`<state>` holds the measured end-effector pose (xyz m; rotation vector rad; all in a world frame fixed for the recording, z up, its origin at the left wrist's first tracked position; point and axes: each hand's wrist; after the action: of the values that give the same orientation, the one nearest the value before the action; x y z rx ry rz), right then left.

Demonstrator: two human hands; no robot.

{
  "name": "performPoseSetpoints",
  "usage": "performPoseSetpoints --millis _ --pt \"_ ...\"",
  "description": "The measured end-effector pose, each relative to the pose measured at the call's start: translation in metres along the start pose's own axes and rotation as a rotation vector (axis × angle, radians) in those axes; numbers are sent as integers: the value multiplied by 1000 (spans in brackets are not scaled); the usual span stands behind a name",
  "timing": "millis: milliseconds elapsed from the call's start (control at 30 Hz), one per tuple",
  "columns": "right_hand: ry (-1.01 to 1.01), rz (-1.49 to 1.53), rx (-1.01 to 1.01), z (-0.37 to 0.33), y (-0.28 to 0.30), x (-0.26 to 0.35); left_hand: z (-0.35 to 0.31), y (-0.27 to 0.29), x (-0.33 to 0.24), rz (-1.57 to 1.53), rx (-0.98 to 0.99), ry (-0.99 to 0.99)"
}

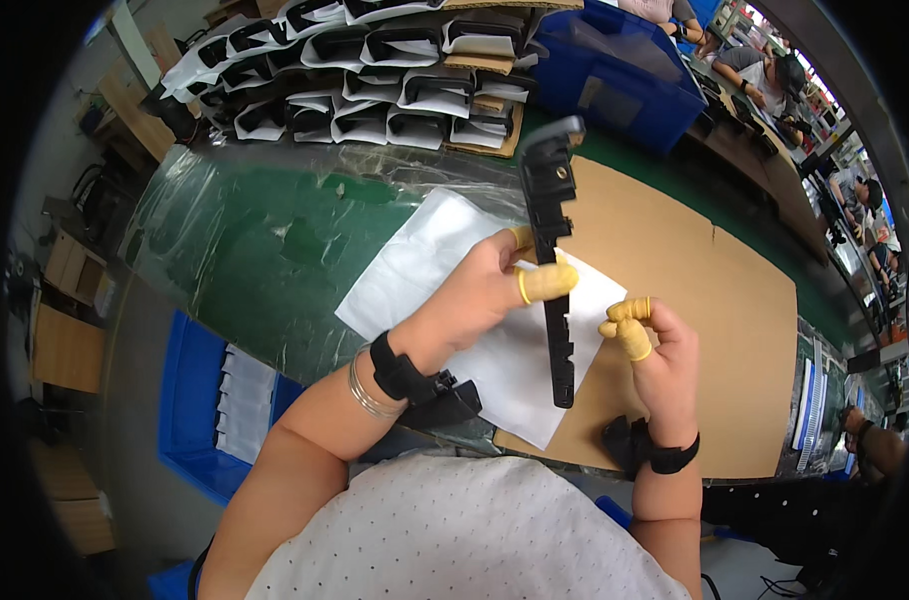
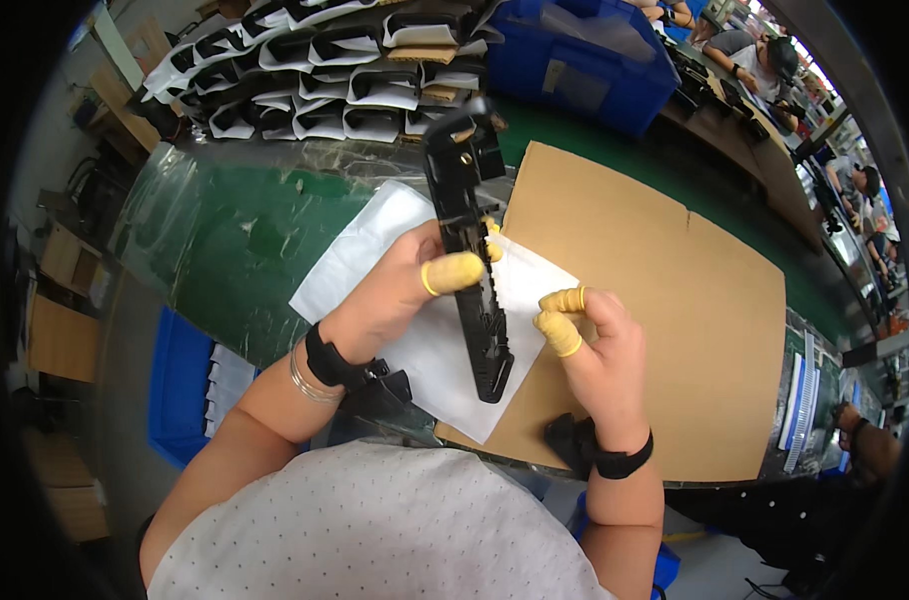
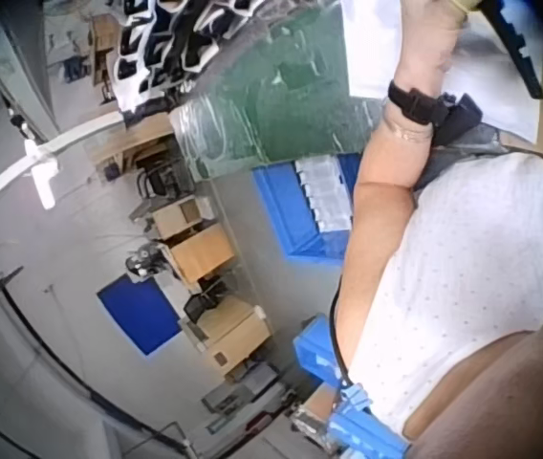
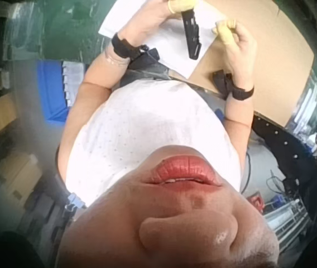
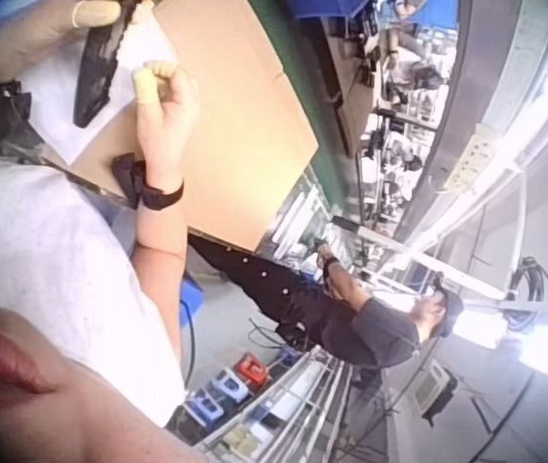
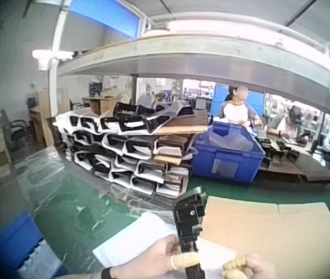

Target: The recorder is assembling and inspecting plastic housings for handheld electronic devices at an industrial workstation.

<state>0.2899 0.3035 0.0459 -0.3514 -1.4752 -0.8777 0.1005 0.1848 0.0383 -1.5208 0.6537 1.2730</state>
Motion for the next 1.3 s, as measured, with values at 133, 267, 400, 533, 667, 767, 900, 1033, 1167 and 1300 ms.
performPoseSetpoints --millis 133,267,400,533,667,767,900,1033,1167,1300 --pt "18 26 24 1 -3 -3 4 18 7 -400 246 55" --pt "5 52 28 0 -3 -1 10 24 13 -678 533 12" --pt "32 26 57 -1 -4 -1 14 24 19 -975 573 118" --pt "3 48 61 -3 -5 -1 19 29 24 -1012 594 100" --pt "19 25 66 -3 -4 0 20 31 23 -894 529 20" --pt "31 -10 74 -1 -5 0 20 30 24 -910 511 11" --pt "25 -20 84 -1 -6 2 20 31 23 -908 517 -17" --pt "13 -39 86 -1 -7 1 19 30 24 -905 491 -22" --pt "20 -53 94 -1 -7 1 20 31 26 -896 501 -32" --pt "23 -52 88 -1 -8 -1 22 32 27 -916 507 -24"
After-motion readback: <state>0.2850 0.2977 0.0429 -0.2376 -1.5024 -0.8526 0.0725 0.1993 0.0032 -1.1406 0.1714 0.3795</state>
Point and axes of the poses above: each hand's wrist, its own z-axis towards the middle knuckle, its own y-axis out of the back of the hand, x = y × z, and after that the axes turned 3 degrees about -y, right-handed
